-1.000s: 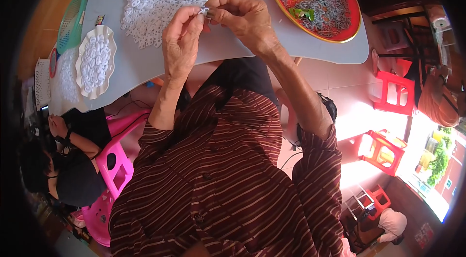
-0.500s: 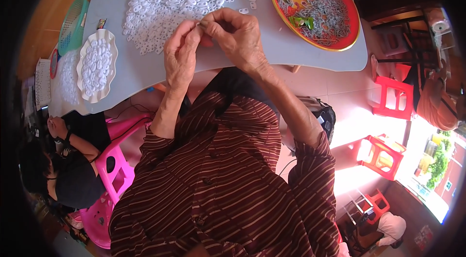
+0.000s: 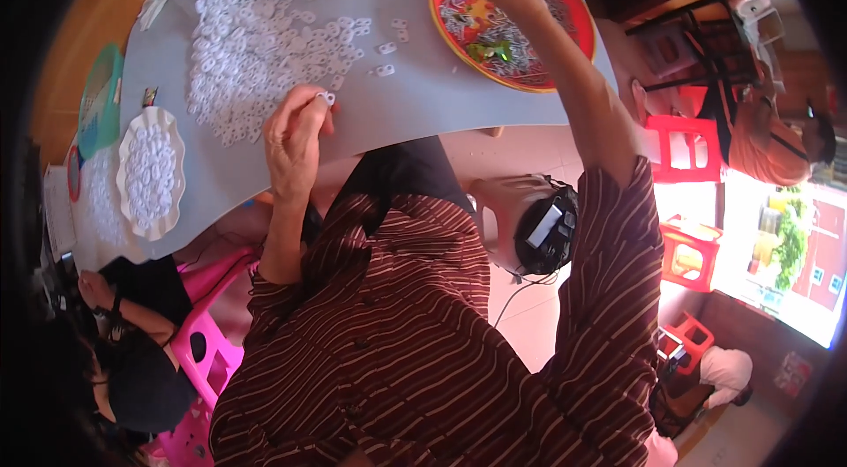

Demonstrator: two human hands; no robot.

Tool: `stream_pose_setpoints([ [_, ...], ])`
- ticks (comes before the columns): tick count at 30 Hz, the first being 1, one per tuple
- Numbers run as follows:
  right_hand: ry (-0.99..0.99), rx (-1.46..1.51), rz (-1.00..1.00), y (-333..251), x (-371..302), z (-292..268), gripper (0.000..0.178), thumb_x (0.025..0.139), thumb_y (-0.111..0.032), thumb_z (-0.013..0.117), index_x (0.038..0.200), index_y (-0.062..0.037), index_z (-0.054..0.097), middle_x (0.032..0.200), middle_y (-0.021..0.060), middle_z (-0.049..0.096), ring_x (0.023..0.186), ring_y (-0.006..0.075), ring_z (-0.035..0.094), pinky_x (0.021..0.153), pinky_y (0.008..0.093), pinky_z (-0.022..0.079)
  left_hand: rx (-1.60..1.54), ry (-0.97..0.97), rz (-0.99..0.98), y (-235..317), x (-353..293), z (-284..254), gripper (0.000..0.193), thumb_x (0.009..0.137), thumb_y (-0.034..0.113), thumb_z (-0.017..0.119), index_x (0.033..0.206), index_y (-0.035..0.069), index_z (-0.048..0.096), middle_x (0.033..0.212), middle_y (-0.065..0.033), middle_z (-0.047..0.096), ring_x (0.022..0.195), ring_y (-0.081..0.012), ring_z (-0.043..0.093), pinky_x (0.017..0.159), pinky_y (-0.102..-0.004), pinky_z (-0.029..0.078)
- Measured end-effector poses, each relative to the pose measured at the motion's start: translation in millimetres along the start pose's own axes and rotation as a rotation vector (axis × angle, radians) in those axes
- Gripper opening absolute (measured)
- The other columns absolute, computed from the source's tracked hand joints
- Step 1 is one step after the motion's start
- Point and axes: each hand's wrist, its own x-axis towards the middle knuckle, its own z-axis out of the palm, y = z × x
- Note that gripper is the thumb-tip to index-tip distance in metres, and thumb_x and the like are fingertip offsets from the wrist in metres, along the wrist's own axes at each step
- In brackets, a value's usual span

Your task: Manually assembling small white plastic rings with metal fasteners at a table.

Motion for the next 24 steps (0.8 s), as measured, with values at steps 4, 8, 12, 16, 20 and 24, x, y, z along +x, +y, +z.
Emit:
stream_pose_setpoints([
  [4, -0.197, -0.136, 0.086, 12.6, 0.6, -18.7, 0.019, 0.074, -0.017, 0.067, 0.079, 0.0013, 0.067, 0.063, 0.0124, 0.063, 0.056, 0.0161, 0.058, 0.053, 0.0319, 0.047, 0.074, 0.012, 0.048, -4.7, 1.2, -5.8, 0.005, 0.083, 0.003, 0.054, 0.083, -0.002, 0.055, 0.061, -0.0011, 0.048, 0.055, -0.0062, 0.045, 0.050, -0.0216, 0.036],
  [8, -0.158, 0.016, 0.009, -12.6, -3.5, -8.2, 0.016, 0.075, -0.015, 0.067, 0.078, 0.0003, 0.067, 0.065, 0.0112, 0.063, 0.057, 0.0140, 0.057, 0.054, 0.0304, 0.046, 0.123, 0.028, 0.082, -7.2, 1.6, -4.6, 0.004, 0.083, 0.003, 0.053, 0.083, -0.001, 0.054, 0.060, -0.0016, 0.047, 0.053, -0.0061, 0.043, 0.049, -0.0221, 0.036],
  [12, -0.174, 0.108, -0.151, -26.7, 17.0, 45.9, 0.015, 0.077, -0.014, 0.062, 0.084, -0.0013, 0.067, 0.072, 0.0127, 0.065, 0.064, 0.0198, 0.062, 0.061, 0.0318, 0.049, 0.091, 0.013, 0.112, -11.4, 0.9, -2.4, 0.004, 0.084, 0.002, 0.053, 0.081, -0.001, 0.053, 0.059, 0.0003, 0.045, 0.053, -0.0053, 0.041, 0.048, -0.0212, 0.035],
  [16, -0.232, 0.125, -0.412, -50.4, 37.9, 93.8, 0.015, 0.079, -0.011, 0.057, 0.086, -0.0022, 0.067, 0.083, 0.0160, 0.066, 0.077, 0.0298, 0.064, 0.069, 0.0367, 0.050, 0.035, 0.027, 0.094, -6.4, -2.0, -0.9, 0.005, 0.084, 0.002, 0.054, 0.079, 0.000, 0.053, 0.059, 0.0029, 0.040, 0.054, -0.0026, 0.036, 0.047, -0.0201, 0.030],
  [20, -0.277, -0.013, -0.484, -54.7, 40.7, 112.0, 0.015, 0.078, -0.010, 0.057, 0.085, -0.0009, 0.067, 0.083, 0.0178, 0.065, 0.076, 0.0333, 0.063, 0.068, 0.0395, 0.050, 0.003, -0.002, 0.015, 1.1, -3.0, -1.8, 0.008, 0.084, 0.003, 0.054, 0.077, 0.000, 0.052, 0.058, 0.0040, 0.040, 0.054, -0.0024, 0.037, 0.048, -0.0192, 0.030],
  [24, -0.132, 0.059, -0.638, -69.9, 29.7, 100.6, 0.015, 0.076, -0.009, 0.058, 0.084, 0.0006, 0.067, 0.081, 0.0179, 0.065, 0.073, 0.0328, 0.063, 0.067, 0.0389, 0.051, -0.052, -0.046, -0.035, 5.7, -2.6, -5.4, 0.009, 0.085, 0.003, 0.053, 0.077, 0.000, 0.052, 0.059, 0.0041, 0.041, 0.055, -0.0024, 0.038, 0.048, -0.0194, 0.031],
])
